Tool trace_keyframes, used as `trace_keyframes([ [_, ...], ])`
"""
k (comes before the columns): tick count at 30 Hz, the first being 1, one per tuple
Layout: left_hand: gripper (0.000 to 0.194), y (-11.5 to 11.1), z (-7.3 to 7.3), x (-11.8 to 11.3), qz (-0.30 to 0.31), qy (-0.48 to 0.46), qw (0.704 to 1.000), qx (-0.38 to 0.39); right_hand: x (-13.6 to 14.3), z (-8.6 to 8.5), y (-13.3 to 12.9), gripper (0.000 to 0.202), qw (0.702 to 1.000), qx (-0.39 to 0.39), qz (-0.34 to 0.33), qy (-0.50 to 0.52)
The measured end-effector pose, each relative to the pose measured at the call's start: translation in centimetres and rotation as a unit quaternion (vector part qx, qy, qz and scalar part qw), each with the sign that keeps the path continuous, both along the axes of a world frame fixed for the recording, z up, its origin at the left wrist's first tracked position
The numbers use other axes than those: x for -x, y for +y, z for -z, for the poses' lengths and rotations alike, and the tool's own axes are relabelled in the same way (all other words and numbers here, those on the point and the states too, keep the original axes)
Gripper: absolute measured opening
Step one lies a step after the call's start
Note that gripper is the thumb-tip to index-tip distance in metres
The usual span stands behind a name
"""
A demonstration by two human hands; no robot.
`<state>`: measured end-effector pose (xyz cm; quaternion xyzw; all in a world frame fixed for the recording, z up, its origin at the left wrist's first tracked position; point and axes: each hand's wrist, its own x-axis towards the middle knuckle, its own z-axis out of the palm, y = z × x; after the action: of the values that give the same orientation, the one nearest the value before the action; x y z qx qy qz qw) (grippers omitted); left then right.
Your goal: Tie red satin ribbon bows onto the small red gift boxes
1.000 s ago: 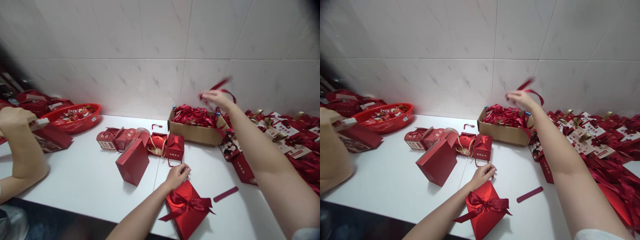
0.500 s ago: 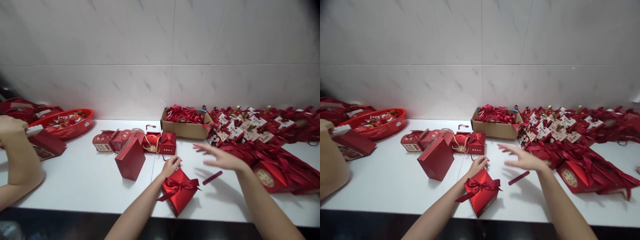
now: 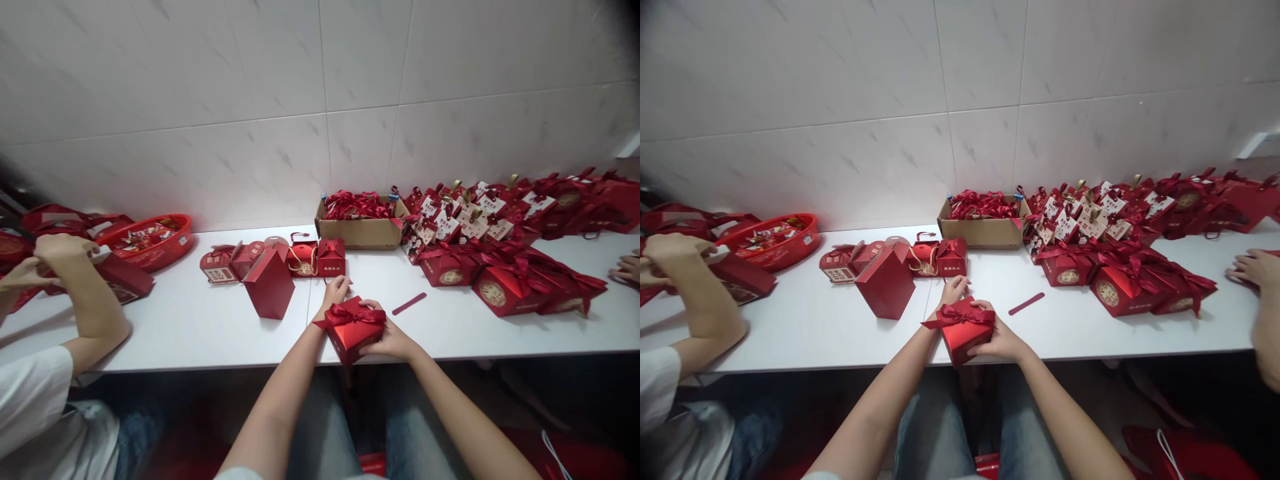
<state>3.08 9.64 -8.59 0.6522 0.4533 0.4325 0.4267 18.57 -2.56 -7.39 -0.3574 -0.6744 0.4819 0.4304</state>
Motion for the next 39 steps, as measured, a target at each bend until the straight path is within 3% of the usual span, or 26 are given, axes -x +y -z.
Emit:
trace_keyframes([
  [4, 0.029, 0.0, -0.3, -0.1, -0.003, -0.019, 1.0, -0.008, -1.9, -0.7, -1.2, 0.089, 0.997, -0.017, 0.071, 0.016],
  [7, 0.029, 0.2, -0.3, -0.1, -0.007, -0.031, 0.999, -0.011, -5.1, -1.7, -2.6, 0.087, 0.983, -0.044, 0.176, -0.009],
  [13, 0.028, 0.9, 0.0, -0.1, -0.004, -0.036, 0.999, -0.008, -14.0, -3.6, -5.5, 0.09, 0.887, -0.105, 0.444, -0.073],
  [18, 0.03, 1.0, 0.1, -0.1, -0.007, -0.037, 0.999, -0.005, -18.7, -2.6, -5.1, 0.104, 0.848, -0.024, 0.524, -0.078],
  [23, 0.03, 1.0, 0.0, 0.1, -0.012, -0.038, 0.999, -0.004, -19.6, 0.4, -4.8, 0.092, 0.791, 0.0, 0.611, -0.027],
  [28, 0.031, 1.0, 0.0, 0.1, -0.011, -0.038, 0.999, -0.003, -19.5, 2.2, -4.9, 0.066, 0.82, 0.004, 0.572, -0.022],
  [31, 0.033, 1.0, 0.0, 0.1, -0.013, -0.037, 0.999, -0.003, -19.4, 2.4, -4.8, 0.055, 0.79, -0.01, 0.606, -0.09],
  [33, 0.035, 1.0, 0.1, 0.2, -0.017, -0.037, 0.999, -0.005, -19.2, 2.5, -4.6, 0.064, 0.735, -0.04, 0.665, -0.121],
  [35, 0.037, 1.0, 0.1, 0.2, -0.02, -0.038, 0.999, -0.008, -19.1, 2.7, -4.1, 0.092, 0.681, -0.062, 0.722, -0.105],
  [37, 0.038, 1.0, 0.1, 0.2, -0.021, -0.038, 0.999, -0.009, -19.2, 2.8, -3.1, 0.112, 0.674, -0.035, 0.737, -0.043],
  [39, 0.039, 1.1, 0.0, 0.2, -0.02, -0.038, 0.999, -0.011, -19.1, 2.6, -1.4, 0.105, 0.707, 0.02, 0.706, 0.036],
])
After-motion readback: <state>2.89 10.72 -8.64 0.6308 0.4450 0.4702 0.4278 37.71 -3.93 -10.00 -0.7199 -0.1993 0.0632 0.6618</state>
